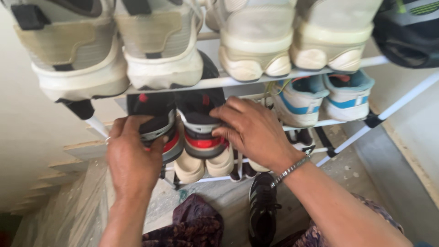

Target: The person removes shoes from a multi-tier shoe rack, wipes each shoe with a cloth, and places them back on the rack. The person handles several pairs of sneakers and flats, cleaning them one by one.

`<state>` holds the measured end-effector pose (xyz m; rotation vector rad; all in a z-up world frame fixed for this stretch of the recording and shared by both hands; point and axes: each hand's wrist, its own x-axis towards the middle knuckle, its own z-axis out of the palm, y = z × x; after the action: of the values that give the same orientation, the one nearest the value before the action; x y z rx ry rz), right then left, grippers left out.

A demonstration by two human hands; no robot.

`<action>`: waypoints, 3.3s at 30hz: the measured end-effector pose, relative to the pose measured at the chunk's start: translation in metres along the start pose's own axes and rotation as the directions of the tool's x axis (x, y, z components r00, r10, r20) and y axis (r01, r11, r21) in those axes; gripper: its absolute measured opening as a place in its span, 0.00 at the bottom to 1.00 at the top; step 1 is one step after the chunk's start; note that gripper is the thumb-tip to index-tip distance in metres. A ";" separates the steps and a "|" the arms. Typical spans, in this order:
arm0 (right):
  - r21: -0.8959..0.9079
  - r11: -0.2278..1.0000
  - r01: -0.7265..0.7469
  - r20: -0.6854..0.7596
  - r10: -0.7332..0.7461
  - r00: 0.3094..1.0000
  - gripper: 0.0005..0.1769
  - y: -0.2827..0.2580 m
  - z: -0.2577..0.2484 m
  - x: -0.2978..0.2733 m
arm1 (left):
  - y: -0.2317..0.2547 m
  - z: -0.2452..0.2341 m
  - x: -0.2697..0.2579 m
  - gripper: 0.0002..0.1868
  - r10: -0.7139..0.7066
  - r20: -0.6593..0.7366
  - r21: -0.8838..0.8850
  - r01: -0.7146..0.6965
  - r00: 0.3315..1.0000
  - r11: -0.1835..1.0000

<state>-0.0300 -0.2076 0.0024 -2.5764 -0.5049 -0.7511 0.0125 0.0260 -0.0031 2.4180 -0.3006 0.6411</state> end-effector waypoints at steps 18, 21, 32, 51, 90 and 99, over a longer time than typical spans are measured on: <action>0.080 0.984 -0.162 -0.101 0.169 0.980 0.23 0.005 0.027 0.012 | 0.014 0.021 0.008 0.27 0.049 -0.036 -0.011 -0.049 0.998 0.999; 0.129 0.972 -0.197 -0.073 0.207 0.976 0.25 0.002 0.027 0.010 | 0.013 0.022 0.006 0.28 0.002 -0.007 -0.024 -0.002 1.000 1.000; 0.067 0.970 -0.232 -0.061 0.236 0.970 0.16 0.028 -0.027 -0.015 | 0.059 0.005 -0.023 0.34 0.314 0.013 0.062 -0.314 0.949 0.947; -0.146 0.939 -0.312 0.312 0.343 0.886 0.20 0.038 -0.050 -0.088 | 0.136 0.059 -0.042 0.45 0.307 0.607 -0.143 -0.279 0.733 0.949; -0.075 0.771 -0.632 0.899 0.326 0.291 0.13 0.038 0.133 -0.246 | 0.109 0.075 -0.060 0.30 0.247 0.751 -0.025 -0.348 0.612 0.937; 0.234 0.453 -0.860 0.746 0.484 0.457 0.06 0.044 0.030 -0.180 | 0.105 0.061 -0.047 0.56 0.219 0.895 -0.094 -0.315 0.389 0.944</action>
<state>-0.1396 -0.2715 -0.1360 -2.0041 0.2432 0.5047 -0.0423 -0.0907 -0.0165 2.5919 -1.1492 -0.6664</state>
